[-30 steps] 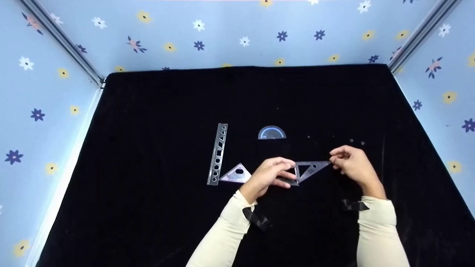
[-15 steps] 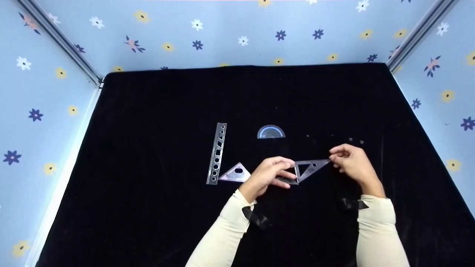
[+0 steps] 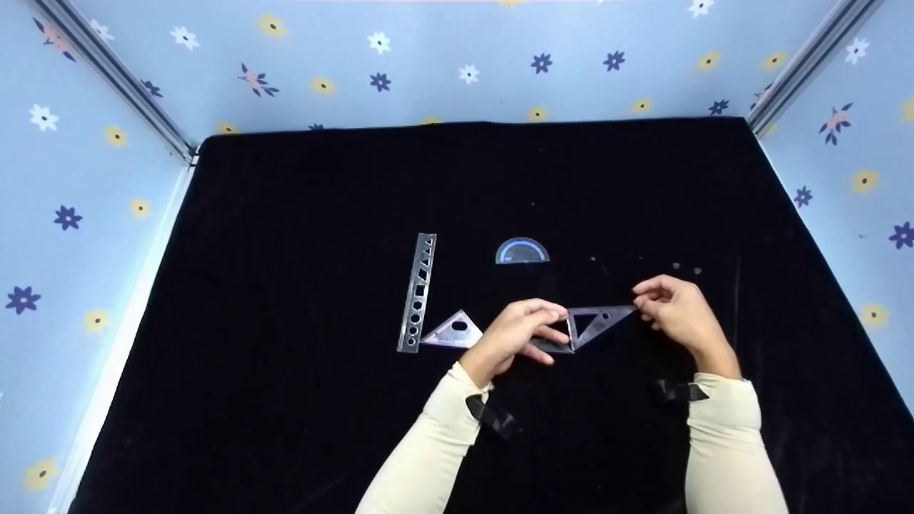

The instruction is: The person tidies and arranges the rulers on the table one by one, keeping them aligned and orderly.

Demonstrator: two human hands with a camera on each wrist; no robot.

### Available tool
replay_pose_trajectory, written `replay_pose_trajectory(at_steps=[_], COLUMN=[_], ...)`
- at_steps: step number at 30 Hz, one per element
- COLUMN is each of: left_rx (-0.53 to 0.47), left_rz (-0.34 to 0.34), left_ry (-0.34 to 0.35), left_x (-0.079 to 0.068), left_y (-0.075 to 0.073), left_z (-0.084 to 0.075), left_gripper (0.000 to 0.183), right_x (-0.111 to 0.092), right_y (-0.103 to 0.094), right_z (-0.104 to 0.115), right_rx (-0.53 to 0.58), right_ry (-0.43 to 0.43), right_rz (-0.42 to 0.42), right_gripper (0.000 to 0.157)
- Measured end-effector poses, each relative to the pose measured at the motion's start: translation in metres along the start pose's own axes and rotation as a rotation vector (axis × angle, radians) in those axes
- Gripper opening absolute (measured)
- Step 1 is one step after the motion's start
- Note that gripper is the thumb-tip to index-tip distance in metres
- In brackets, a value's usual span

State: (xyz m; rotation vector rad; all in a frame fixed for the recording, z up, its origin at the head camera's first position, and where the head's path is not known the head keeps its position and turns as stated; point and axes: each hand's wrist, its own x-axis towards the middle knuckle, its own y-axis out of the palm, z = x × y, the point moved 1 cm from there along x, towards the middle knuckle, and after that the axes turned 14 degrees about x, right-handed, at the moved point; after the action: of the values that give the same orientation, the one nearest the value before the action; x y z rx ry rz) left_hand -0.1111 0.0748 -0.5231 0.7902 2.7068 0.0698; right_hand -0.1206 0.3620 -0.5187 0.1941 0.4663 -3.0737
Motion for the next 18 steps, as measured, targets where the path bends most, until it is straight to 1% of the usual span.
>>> replay_pose_trajectory(at_steps=[4, 10, 12, 18], left_rx=[-0.001, -0.013, -0.028, -0.066], left_rz=[-0.002, -0.011, -0.038, -0.165], left_ry=[-0.008, 0.006, 0.018, 0.062], left_x=[0.000, 0.000, 0.000, -0.002], left_y=[0.000, -0.002, -0.005, -0.019], left_z=[-0.001, -0.002, -0.003, -0.009], left_gripper=[0.031, 0.032, 0.032, 0.035], right_x=[0.000, -0.001, -0.001, 0.000], right_y=[0.000, 0.001, 0.001, 0.000], right_z=[0.000, 0.001, 0.002, 0.000], right_rx=[-0.001, -0.009, -0.005, 0.006], right_ry=[0.001, -0.011, -0.011, 0.002], right_rz=[-0.005, -0.010, -0.011, -0.007], right_gripper=[0.020, 0.021, 0.021, 0.023])
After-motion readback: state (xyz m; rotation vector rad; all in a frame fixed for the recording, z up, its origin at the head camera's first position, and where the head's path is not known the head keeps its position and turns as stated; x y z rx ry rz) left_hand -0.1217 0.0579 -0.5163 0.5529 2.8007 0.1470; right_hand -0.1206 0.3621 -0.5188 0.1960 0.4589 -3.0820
